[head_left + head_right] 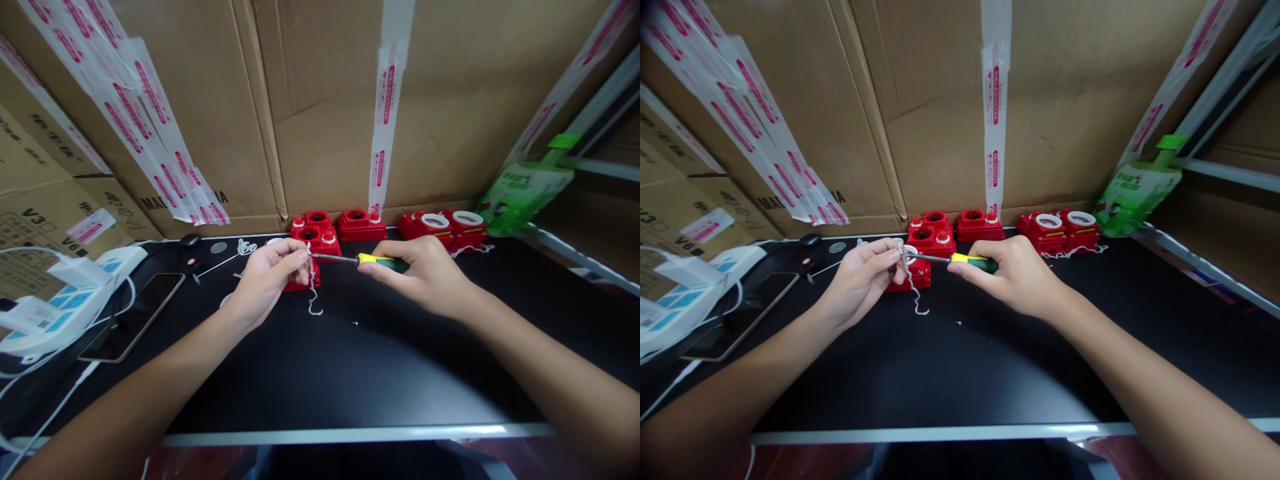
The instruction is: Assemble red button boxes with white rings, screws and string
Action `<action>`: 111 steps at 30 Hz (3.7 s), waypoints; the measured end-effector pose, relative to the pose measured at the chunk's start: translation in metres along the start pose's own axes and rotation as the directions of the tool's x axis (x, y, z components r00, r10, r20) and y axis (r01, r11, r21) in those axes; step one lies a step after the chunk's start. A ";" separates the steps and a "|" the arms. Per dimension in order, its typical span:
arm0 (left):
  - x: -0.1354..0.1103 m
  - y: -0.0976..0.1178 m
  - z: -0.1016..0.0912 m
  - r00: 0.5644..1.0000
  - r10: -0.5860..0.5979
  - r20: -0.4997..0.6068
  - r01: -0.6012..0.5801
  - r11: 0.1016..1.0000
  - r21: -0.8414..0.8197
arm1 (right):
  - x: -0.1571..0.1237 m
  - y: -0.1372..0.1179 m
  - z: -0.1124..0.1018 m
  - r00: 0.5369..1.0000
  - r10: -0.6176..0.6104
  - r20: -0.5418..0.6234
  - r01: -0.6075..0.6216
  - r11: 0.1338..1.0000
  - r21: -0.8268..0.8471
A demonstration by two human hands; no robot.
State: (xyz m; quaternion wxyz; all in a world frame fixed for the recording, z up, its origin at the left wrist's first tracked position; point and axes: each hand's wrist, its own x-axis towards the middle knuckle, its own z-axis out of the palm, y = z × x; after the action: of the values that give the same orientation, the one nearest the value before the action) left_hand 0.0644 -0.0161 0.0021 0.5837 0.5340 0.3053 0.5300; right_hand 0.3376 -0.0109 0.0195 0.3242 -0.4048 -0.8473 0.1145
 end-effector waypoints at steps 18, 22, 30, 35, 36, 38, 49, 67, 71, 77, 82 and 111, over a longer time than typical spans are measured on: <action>0.000 0.001 0.002 1.000 0.005 0.005 -0.006 1.000 0.029 | 0.000 0.001 0.000 1.000 0.017 0.008 -0.017 1.000 0.007; 0.000 0.002 0.002 1.000 0.017 0.005 -0.017 0.999 0.035 | 0.000 0.002 0.000 1.000 0.014 0.004 -0.014 1.000 -0.006; 0.000 0.002 0.002 1.000 0.008 -0.022 -0.007 0.998 0.064 | 0.001 0.000 -0.001 1.000 0.023 0.010 -0.022 1.000 -0.019; -0.001 0.002 0.004 0.999 0.017 -0.042 -0.012 0.994 0.111 | 0.001 -0.002 -0.003 1.000 0.029 0.007 -0.029 0.999 -0.030; -0.001 0.002 0.004 0.999 0.017 -0.042 -0.012 0.994 0.112 | 0.002 -0.003 -0.003 1.000 0.028 0.009 -0.027 0.999 -0.032; -0.001 0.002 0.005 0.999 0.019 -0.039 -0.015 0.994 0.108 | 0.002 -0.003 -0.004 1.000 0.026 0.013 -0.025 0.999 -0.032; 0.001 -0.003 -0.004 0.992 0.125 0.006 -0.122 0.955 0.270 | 0.003 -0.001 -0.003 0.999 0.027 0.024 -0.026 0.999 -0.030; 0.002 -0.004 -0.011 0.984 0.179 -0.006 -0.167 0.927 0.336 | 0.005 0.012 -0.002 0.998 -0.001 0.055 0.002 1.000 -0.005; 0.011 0.010 -0.026 0.920 0.389 0.046 -0.324 0.688 0.649 | 0.010 0.028 -0.011 0.999 0.024 0.036 -0.023 1.000 -0.015; 0.025 0.010 -0.054 0.935 0.058 0.350 -0.355 0.188 0.916 | 0.013 0.047 -0.023 0.999 0.040 0.004 -0.040 0.999 -0.022; 0.029 -0.002 -0.064 0.950 -0.021 0.313 -0.297 0.257 0.919 | 0.013 0.059 -0.029 0.995 0.054 0.080 -0.046 0.994 -0.098; 0.018 0.016 -0.048 0.990 -0.050 0.135 -0.116 0.271 0.955 | 0.013 0.054 -0.008 0.935 -0.036 0.354 0.040 0.999 -0.003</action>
State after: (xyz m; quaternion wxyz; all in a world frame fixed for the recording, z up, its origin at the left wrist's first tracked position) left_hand 0.0200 0.0136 0.0096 0.1516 0.8192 0.5108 0.2121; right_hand 0.3697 0.0337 0.0073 0.1666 -0.3629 -0.9000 0.1748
